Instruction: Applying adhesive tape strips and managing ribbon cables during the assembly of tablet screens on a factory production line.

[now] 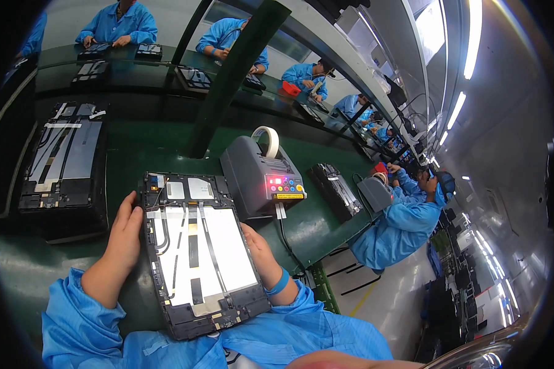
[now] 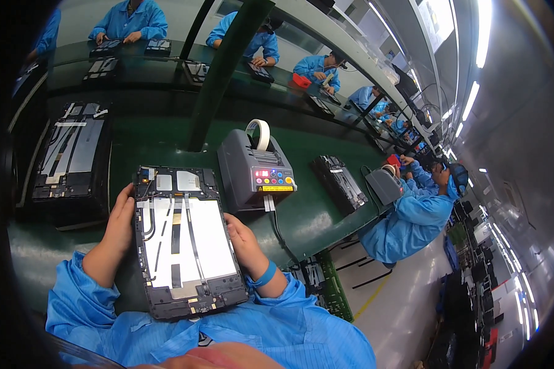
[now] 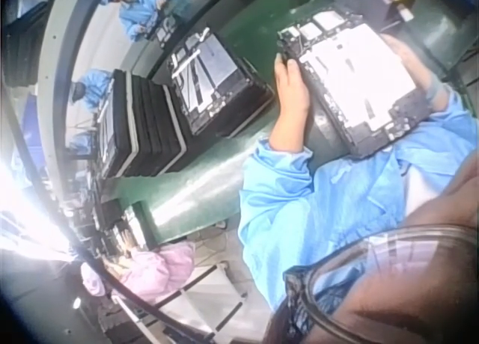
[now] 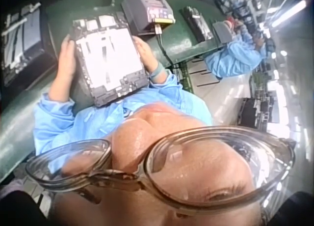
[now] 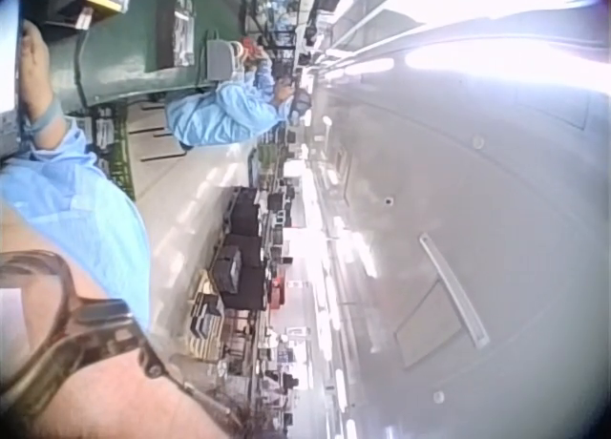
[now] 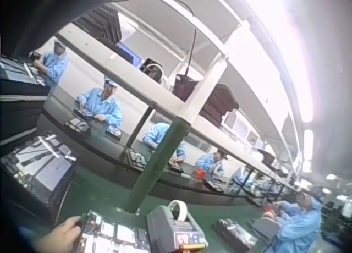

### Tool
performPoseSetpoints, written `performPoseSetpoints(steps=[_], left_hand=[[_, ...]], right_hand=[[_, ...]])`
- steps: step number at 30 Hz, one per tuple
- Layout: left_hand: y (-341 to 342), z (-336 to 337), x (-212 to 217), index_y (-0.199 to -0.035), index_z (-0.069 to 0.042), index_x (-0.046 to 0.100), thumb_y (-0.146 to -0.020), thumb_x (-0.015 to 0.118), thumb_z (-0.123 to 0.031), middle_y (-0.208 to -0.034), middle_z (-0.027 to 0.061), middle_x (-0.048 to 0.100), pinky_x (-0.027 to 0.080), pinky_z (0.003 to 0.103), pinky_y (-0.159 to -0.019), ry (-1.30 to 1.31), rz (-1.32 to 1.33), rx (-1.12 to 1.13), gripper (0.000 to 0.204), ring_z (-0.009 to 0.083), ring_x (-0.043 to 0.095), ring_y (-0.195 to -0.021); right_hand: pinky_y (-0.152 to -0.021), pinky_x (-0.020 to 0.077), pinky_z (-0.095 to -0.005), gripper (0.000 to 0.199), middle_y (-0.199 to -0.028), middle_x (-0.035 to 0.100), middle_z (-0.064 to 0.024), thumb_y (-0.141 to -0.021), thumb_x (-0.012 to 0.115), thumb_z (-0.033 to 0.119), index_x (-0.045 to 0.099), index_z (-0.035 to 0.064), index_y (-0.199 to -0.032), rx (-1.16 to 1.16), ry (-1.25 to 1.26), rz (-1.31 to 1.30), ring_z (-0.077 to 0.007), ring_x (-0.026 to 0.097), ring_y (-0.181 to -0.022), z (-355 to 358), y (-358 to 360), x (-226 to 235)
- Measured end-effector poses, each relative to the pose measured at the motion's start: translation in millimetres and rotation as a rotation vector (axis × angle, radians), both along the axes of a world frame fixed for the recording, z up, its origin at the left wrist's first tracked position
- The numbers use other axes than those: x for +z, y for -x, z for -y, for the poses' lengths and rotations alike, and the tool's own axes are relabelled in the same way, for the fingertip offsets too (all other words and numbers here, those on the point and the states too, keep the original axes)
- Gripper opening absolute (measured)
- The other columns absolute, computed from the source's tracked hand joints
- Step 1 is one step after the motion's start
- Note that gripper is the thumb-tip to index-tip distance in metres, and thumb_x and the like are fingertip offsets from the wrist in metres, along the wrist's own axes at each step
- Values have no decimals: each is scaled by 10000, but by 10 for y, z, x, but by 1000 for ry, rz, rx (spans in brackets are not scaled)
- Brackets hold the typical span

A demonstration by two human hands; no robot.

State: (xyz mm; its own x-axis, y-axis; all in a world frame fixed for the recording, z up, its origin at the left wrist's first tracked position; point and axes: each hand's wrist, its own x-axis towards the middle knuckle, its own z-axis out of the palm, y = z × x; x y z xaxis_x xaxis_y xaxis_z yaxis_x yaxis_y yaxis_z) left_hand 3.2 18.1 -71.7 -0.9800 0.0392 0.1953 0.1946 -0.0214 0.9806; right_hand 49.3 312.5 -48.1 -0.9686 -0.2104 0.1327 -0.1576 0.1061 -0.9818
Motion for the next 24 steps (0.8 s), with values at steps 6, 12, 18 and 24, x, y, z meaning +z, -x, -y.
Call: performPoseSetpoints(steps=[6, 12, 18, 24], left_hand=[[-5, 0, 10, -1392, 24, 299, -983, 339, -271, -1357, 186, 415, 304, 309, -1042, -13, 3, -1, 506, 238, 418, -1236], [4, -2, 18, -1390, 20, 302, -983, 338, -268, -1351, 178, 421, 311, 308, -1035, -14, 0, -7, 500, 233, 421, -1229], [-13, -5, 34, -1389, 19, 307, -983, 339, -265, -1354, 178, 418, 305, 307, -1039, -52, 12, -24, 497, 234, 417, -1233], [-30, -31, 81, -1382, 37, 310, -958, 383, -263, -1376, 225, 394, 266, 322, -1066, 7, 36, 30, 525, 281, 378, -1284]], right_hand=[[-922, 423, -300, 586, -1171, 575, -127, -974, 384, 448, 438, -44, -1288, -1, -5, 0, -185, 541, -1076, 17, -4, 38], [-918, 424, -298, 577, -1159, 579, -122, -974, 387, 446, 448, -39, -1281, -18, -11, -15, -183, 543, -1069, 29, -12, 45], [-907, 429, -297, 560, -1140, 588, -121, -977, 385, 436, 463, -37, -1266, -28, -31, -28, -180, 548, -1055, 27, -14, 38], [-898, 434, -294, 542, -1132, 592, -121, -981, 384, 420, 468, -36, -1262, -40, -38, -30, -179, 553, -1045, 30, -19, 42]])
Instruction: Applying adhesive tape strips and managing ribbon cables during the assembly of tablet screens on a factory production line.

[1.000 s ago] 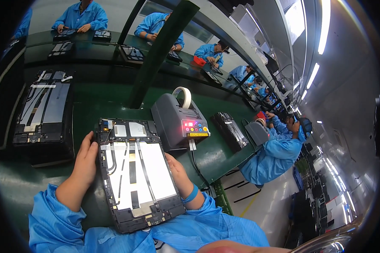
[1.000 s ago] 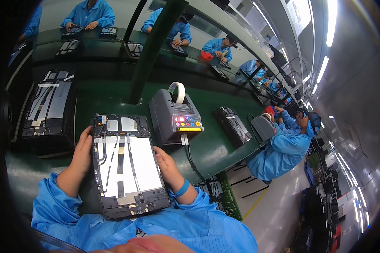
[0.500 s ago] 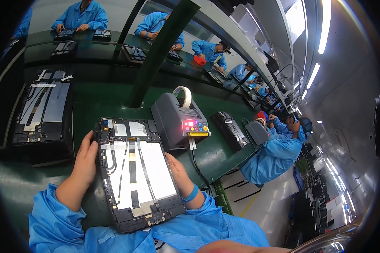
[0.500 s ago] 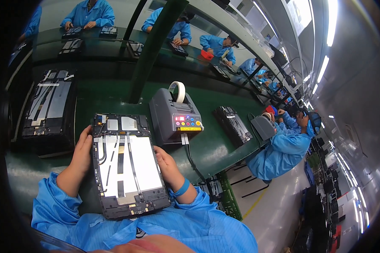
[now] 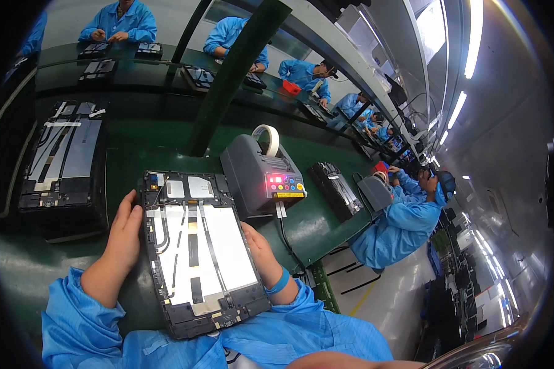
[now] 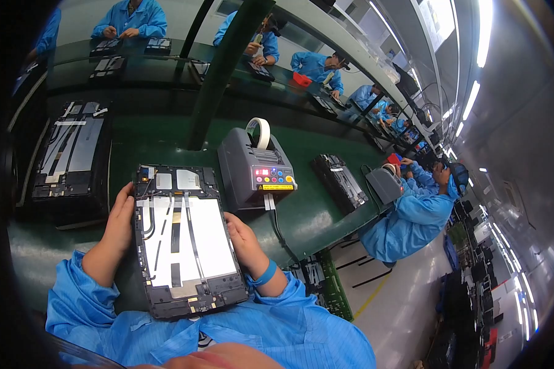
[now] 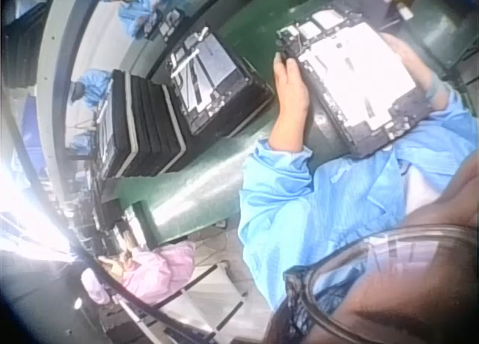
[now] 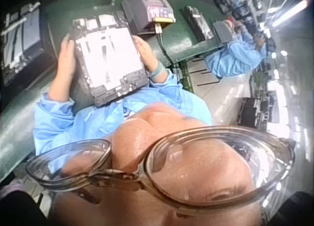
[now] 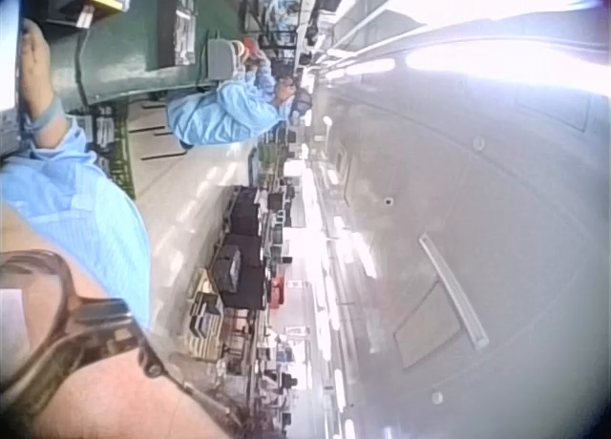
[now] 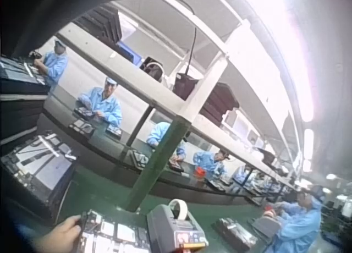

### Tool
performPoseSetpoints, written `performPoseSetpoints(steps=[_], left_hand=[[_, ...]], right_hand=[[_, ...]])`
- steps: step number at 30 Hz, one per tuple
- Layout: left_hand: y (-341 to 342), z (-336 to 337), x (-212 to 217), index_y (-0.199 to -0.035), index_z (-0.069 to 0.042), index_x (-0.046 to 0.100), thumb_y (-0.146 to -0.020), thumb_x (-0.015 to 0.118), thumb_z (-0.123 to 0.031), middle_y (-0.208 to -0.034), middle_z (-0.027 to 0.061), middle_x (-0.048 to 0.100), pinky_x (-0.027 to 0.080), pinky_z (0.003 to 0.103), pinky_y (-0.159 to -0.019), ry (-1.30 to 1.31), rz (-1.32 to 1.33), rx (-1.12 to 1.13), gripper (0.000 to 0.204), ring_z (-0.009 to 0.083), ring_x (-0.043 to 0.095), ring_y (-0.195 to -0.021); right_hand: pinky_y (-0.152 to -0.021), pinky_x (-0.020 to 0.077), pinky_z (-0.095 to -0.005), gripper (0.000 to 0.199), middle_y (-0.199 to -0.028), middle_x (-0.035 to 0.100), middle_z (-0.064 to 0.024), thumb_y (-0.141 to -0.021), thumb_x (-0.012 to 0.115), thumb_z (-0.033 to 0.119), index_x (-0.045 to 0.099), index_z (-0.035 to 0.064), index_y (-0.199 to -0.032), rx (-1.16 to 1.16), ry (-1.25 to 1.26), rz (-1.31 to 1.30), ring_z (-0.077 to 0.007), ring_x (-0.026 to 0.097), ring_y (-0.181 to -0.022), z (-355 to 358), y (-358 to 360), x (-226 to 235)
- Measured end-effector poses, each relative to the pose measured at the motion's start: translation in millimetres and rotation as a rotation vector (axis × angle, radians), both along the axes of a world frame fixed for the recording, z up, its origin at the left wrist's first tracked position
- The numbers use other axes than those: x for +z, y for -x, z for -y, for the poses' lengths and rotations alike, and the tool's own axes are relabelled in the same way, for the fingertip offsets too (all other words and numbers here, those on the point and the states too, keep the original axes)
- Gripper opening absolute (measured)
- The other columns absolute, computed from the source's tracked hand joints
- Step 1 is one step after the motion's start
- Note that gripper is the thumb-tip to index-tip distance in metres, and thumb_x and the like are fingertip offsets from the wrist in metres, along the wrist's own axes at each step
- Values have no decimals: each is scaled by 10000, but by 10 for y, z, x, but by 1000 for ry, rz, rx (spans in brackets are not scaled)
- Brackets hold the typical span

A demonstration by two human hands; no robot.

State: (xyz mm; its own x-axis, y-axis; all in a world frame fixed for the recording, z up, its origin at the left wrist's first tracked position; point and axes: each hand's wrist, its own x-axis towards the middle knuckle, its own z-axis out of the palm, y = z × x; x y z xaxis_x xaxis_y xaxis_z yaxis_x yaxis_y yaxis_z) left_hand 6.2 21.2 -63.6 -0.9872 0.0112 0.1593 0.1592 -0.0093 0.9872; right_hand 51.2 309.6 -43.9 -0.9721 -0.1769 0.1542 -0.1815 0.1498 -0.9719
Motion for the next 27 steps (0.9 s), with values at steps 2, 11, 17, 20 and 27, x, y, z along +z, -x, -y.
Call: performPoseSetpoints(steps=[2, 11, 17, 20, 27], left_hand=[[1, -6, 2, -1381, 38, 311, -958, 378, -270, -1377, 227, 393, 264, 326, -1068, -43, 9, -10, 527, 285, 374, -1289], [6, 4, -11, -1378, 37, 318, -960, 378, -278, -1363, 229, 410, 275, 322, -1060, -1, 1, 3, 527, 283, 392, -1274], [2, 2, -6, -1375, 43, 318, -960, 380, -283, -1359, 228, 414, 276, 322, -1060, 4, 1, 6, 531, 280, 394, -1271], [4, 1, -10, -1376, 43, 317, -960, 380, -285, -1363, 230, 410, 274, 326, -1062, -48, 13, -13, 533, 283, 388, -1277], [11, 2, -31, -1375, 45, 317, -958, 380, -291, -1365, 233, 406, 273, 328, -1063, -66, 16, -19, 540, 288, 385, -1281]], right_hand=[[-897, 434, -293, 539, -1131, 593, -121, -982, 384, 416, 468, -36, -1262, -2, 6, 0, -178, 554, -1044, 6, 1, 6], [-892, 435, -290, 557, -1125, 593, -133, -978, 393, 426, 463, -50, -1258, -9, -1, -4, -184, 556, -1040, -48, 44, -101], [-887, 434, -287, 547, -1118, 595, -129, -980, 392, 423, 473, -45, -1253, -5, 1, -2, -181, 555, -1031, -54, 40, -101], [-885, 432, -285, 541, -1113, 597, -126, -982, 390, 419, 477, -42, -1250, -4, -21, -17, -178, 554, -1029, -56, 39, -98], [-886, 430, -283, 540, -1115, 597, -126, -982, 391, 418, 478, -43, -1249, -5, 5, 0, -177, 553, -1035, -37, 22, -69]])
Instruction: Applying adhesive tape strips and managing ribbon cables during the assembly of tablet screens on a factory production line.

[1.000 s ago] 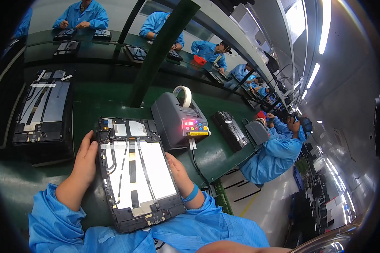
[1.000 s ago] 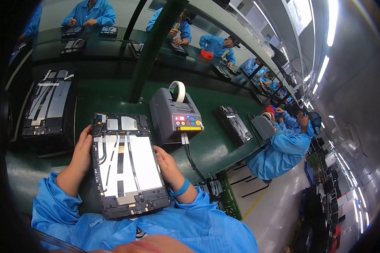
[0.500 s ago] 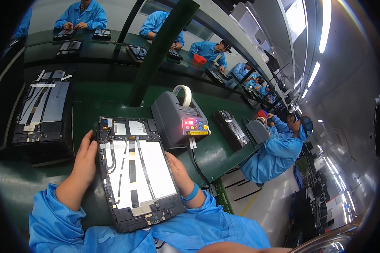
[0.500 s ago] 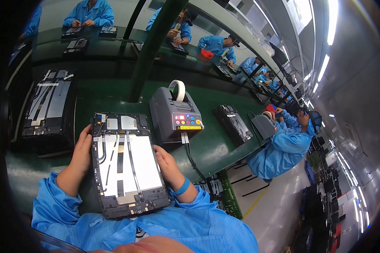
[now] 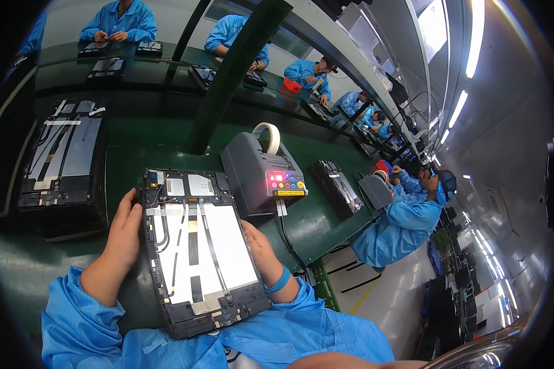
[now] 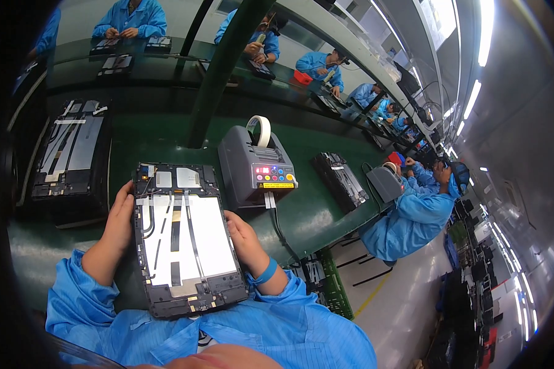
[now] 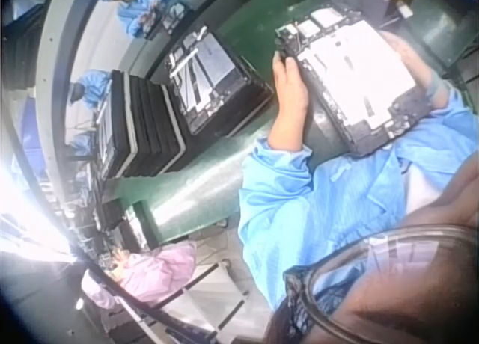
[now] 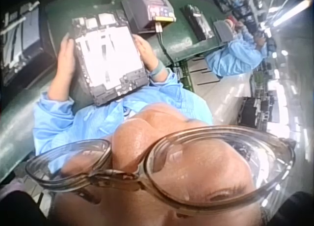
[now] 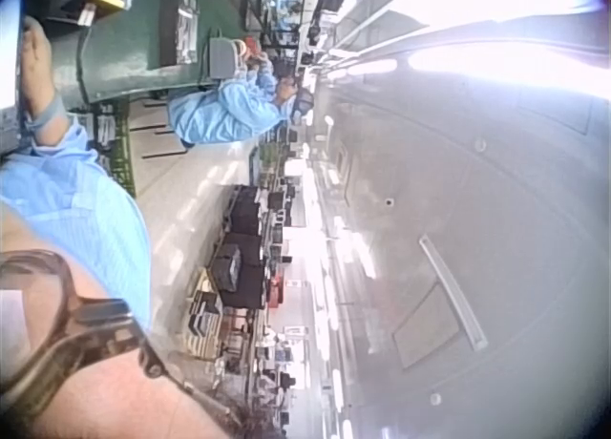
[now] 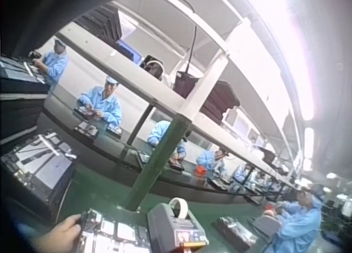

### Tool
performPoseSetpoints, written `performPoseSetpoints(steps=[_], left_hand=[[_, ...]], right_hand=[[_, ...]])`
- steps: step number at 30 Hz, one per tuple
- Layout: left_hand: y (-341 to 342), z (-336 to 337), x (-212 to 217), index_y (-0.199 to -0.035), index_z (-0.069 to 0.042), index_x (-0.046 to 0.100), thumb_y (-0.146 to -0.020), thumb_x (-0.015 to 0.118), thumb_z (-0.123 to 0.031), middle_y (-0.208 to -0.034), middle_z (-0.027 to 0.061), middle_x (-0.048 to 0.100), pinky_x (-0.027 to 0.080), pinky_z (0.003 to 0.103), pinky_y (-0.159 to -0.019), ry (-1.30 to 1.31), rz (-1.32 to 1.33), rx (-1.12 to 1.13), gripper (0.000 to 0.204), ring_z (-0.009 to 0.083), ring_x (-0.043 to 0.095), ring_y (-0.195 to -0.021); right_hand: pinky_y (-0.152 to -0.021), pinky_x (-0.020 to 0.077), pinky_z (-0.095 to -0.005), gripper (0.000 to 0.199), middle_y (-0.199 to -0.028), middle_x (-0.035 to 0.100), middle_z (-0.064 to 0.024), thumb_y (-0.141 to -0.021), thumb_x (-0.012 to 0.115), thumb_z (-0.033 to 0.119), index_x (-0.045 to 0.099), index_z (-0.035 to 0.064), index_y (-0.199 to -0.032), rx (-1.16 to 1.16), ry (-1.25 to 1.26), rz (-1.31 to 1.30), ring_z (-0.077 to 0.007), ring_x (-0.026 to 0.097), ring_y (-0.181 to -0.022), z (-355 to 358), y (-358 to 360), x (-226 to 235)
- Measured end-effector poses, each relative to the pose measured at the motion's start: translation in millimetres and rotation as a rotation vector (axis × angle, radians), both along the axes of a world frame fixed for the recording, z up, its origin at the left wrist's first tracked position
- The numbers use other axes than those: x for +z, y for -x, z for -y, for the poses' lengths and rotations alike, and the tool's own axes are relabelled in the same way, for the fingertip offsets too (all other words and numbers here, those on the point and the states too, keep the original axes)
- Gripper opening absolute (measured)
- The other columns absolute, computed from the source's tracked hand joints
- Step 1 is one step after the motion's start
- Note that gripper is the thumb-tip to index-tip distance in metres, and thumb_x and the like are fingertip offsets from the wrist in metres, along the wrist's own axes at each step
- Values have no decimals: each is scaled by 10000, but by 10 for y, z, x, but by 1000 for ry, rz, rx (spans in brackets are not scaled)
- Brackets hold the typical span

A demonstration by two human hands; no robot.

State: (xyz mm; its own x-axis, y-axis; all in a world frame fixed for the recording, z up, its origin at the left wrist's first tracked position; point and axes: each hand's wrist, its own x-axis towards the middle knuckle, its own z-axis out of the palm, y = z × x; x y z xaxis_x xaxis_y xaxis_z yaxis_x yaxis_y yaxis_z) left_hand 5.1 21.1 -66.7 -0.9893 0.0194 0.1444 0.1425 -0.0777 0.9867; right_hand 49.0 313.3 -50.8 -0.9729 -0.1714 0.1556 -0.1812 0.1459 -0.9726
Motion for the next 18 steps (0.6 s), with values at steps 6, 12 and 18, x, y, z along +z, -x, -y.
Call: performPoseSetpoints(steps=[6, 12, 18], left_hand=[[11, -2, -12, -1375, 44, 317, -956, 378, -303, -1365, 237, 404, 273, 333, -1063, 32, -9, 8, 548, 293, 385, -1279], [1, -4, -1, -1377, 40, 319, -955, 376, -298, -1363, 236, 407, 271, 329, -1064, 11, 13, 15, 543, 291, 386, -1279], [4, 6, -1, -1375, 35, 326, -954, 380, -291, -1364, 234, 407, 267, 326, -1065, 15, 5, 13, 535, 290, 385, -1280]], right_hand=[[-885, 431, -283, 543, -1115, 594, -120, -981, 393, 420, 477, -44, -1248, 12, 7, 0, -172, 549, -1033, -18, 16, -9], [-891, 427, -284, 542, -1112, 593, -119, -981, 395, 419, 479, -47, -1244, 17, 16, 6, -172, 546, -1033, 0, 14, -5], [-895, 424, -284, 543, -1123, 590, -121, -981, 395, 417, 478, -50, -1247, -4, -2, -3, -174, 544, -1044, -8, 16, -32]])
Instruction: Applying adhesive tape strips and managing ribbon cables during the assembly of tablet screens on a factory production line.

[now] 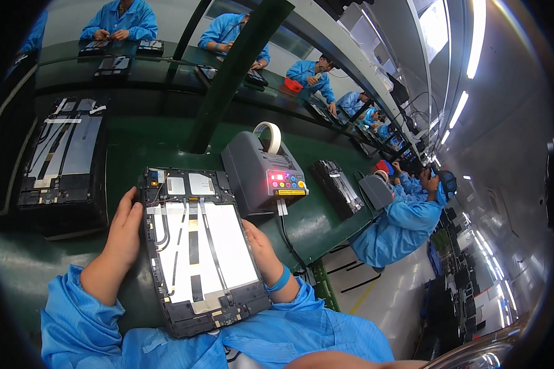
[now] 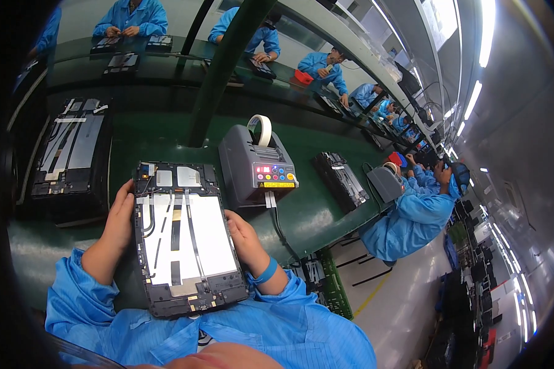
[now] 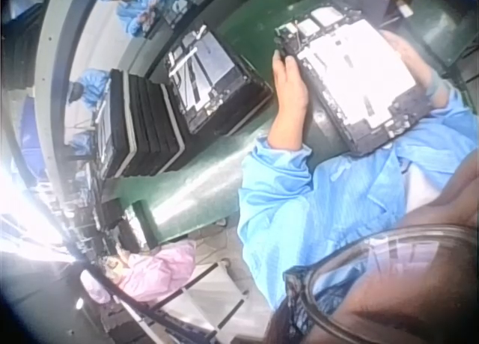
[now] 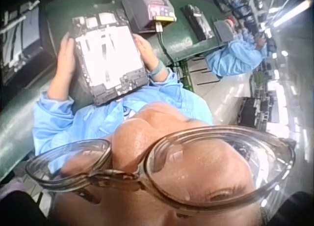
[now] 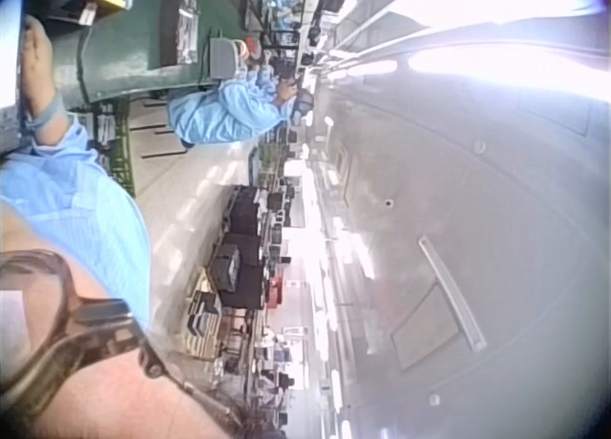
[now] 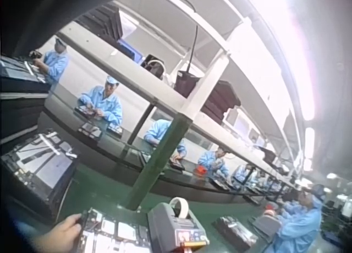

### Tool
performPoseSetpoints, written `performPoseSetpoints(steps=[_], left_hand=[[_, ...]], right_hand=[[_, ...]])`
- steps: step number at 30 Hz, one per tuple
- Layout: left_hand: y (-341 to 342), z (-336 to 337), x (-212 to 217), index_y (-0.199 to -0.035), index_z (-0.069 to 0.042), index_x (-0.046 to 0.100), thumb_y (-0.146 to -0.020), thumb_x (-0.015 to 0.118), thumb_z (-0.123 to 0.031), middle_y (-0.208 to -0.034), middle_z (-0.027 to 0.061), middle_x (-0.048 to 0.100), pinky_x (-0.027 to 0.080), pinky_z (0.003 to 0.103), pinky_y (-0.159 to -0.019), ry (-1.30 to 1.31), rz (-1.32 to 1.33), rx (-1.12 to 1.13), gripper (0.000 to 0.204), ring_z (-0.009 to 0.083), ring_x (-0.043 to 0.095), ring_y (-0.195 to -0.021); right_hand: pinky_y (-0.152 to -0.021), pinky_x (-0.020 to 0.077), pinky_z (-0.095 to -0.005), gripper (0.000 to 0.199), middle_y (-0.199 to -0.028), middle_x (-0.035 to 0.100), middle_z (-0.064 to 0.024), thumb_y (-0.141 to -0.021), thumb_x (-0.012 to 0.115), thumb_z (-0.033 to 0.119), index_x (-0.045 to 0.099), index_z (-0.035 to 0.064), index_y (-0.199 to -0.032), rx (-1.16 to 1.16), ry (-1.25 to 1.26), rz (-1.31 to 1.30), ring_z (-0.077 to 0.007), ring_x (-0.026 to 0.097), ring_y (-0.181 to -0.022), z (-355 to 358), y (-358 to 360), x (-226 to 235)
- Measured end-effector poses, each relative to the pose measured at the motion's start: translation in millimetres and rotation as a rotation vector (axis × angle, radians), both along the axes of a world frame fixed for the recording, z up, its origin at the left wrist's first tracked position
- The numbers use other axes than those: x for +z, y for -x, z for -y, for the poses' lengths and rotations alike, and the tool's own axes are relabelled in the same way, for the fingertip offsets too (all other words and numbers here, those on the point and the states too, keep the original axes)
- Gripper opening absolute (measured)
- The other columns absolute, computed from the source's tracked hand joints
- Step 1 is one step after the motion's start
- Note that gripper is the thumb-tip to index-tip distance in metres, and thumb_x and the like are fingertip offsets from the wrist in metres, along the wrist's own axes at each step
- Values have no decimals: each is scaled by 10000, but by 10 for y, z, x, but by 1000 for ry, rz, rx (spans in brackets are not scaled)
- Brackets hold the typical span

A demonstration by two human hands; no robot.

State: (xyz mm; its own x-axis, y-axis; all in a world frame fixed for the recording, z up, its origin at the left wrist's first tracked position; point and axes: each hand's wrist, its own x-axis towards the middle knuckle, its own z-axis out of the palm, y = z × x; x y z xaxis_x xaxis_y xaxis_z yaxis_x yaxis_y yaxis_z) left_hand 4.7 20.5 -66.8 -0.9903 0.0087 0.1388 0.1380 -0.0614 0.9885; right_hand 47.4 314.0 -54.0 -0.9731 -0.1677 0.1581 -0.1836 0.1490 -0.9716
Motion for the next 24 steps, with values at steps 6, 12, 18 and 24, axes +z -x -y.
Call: performPoseSetpoints(steps=[6, 12, 18, 24], left_hand=[[4, -40, 11, -1375, 33, 328, -954, 383, -290, -1363, 231, 409, 269, 326, -1065, -17, 6, -5, 534, 288, 387, -1278], [36, -13, -77, -1371, 36, 335, -955, 384, -286, -1361, 230, 412, 271, 325, -1063, -62, 12, -10, 529, 287, 389, -1276], [10, 3, -38, -1369, 38, 338, -956, 386, -281, -1360, 225, 415, 275, 322, -1061, -9, -17, 3, 523, 279, 393, -1273], [14, 2, -25, -1370, 44, 331, -957, 383, -280, -1362, 222, 414, 278, 320, -1058, -16, -2, -13, 527, 275, 393, -1273]], right_hand=[[-893, 425, -284, 549, -1122, 590, -123, -981, 393, 421, 475, -52, -1248, 2, 10, -1, -176, 546, -1041, -24, -27, 44], [-888, 428, -285, 556, -1117, 591, -123, -979, 391, 431, 475, -49, -1248, 3, -12, -1, -175, 548, -1033, 10, -23, 76], [-887, 430, -286, 548, -1115, 594, -127, -978, 397, 424, 481, -47, -1245, -3, -9, 9, -179, 551, -1033, 19, -23, 63], [-887, 430, -287, 537, -1121, 596, -129, -979, 401, 414, 484, -44, -1247, -15, -3, 10, -183, 552, -1041, 0, -15, 23]])
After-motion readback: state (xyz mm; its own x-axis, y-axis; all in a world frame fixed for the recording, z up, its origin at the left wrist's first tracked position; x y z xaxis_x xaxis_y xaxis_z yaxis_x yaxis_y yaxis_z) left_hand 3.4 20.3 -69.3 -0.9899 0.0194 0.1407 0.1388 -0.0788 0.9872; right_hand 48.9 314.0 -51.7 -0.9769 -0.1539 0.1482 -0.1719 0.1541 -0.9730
